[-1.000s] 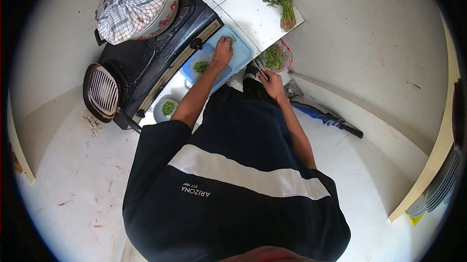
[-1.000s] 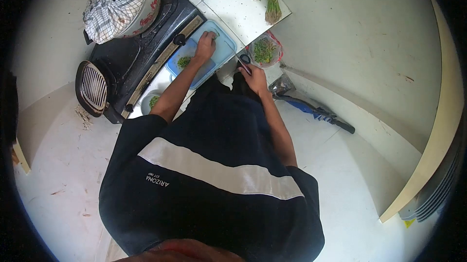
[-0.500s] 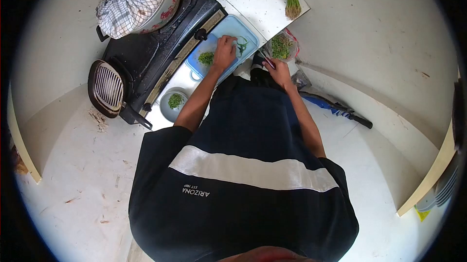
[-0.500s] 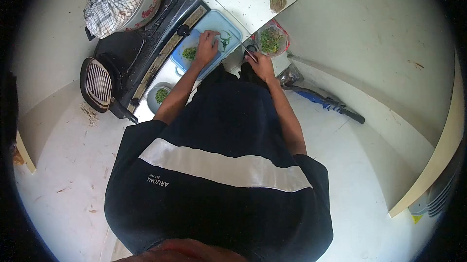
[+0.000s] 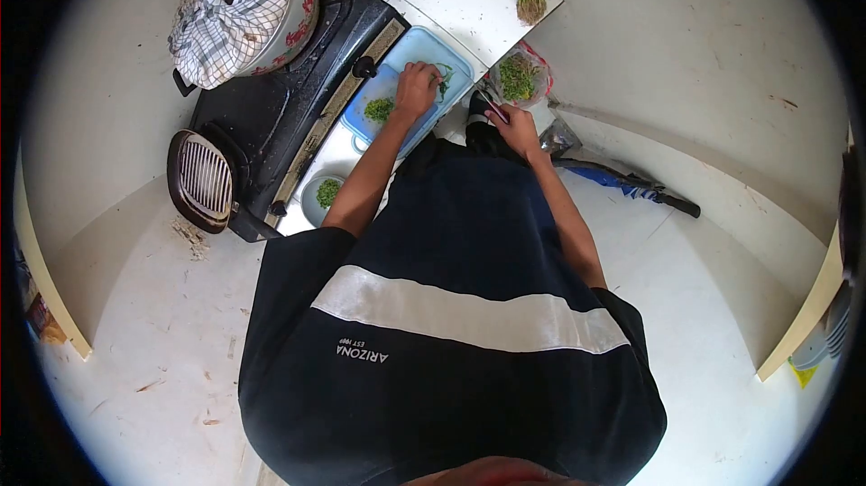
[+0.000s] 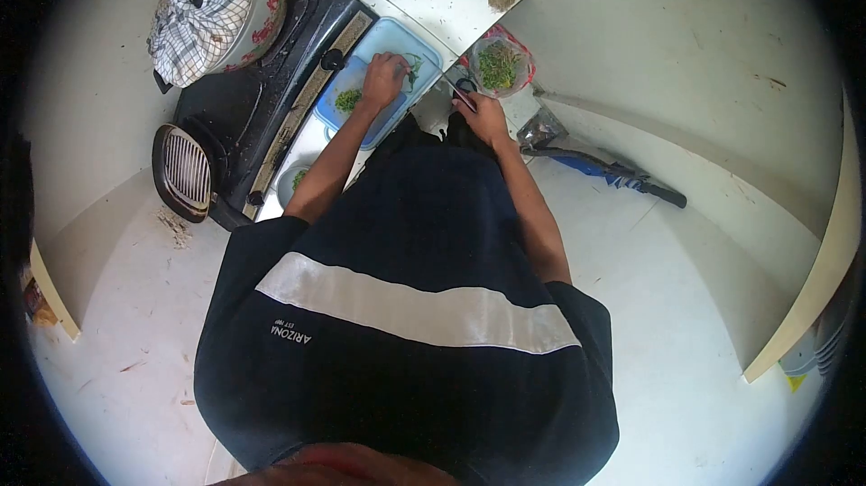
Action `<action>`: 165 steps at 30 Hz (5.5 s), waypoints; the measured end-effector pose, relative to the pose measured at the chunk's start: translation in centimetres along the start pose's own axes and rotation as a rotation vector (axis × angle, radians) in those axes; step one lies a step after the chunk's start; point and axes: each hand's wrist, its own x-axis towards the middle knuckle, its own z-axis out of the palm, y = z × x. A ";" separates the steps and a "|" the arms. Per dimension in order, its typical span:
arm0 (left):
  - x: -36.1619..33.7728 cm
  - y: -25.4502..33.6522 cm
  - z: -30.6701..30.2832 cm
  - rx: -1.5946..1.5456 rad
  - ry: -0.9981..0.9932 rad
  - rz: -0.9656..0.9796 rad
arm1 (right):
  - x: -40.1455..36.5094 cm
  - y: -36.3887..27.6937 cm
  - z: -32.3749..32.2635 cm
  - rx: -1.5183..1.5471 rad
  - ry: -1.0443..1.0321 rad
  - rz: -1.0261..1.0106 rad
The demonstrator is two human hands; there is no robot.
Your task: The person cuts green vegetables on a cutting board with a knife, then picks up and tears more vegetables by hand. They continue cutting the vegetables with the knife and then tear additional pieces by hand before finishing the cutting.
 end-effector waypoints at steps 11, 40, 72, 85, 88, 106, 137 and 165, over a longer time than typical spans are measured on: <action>-1.0 -1.8 -1.9 -0.079 0.054 -0.176 | 0.5 -0.1 -0.1 -0.025 -0.016 0.008; 0.9 1.5 1.3 0.292 -0.001 0.100 | -0.3 0.2 -1.1 -0.014 -0.019 0.052; -2.3 0.9 -2.3 -0.917 0.112 -0.367 | 2.2 -2.1 0.0 0.411 -0.005 0.139; -2.7 7.9 -8.8 -1.236 0.114 -0.228 | 3.7 -15.1 -2.6 0.826 0.050 -0.165; -3.0 8.5 -10.0 -1.190 0.092 -0.242 | 3.9 -15.4 -2.2 0.775 0.041 -0.223; -2.4 7.0 -14.8 -1.007 0.059 -0.124 | 4.9 -19.7 -3.0 0.778 -0.055 -0.247; -3.7 7.4 -18.1 -0.817 0.122 0.048 | 3.1 -21.6 -3.5 0.630 -0.025 -0.346; -7.6 5.8 -19.4 -1.053 0.237 -0.086 | 3.8 -25.1 -3.3 0.455 -0.095 -0.448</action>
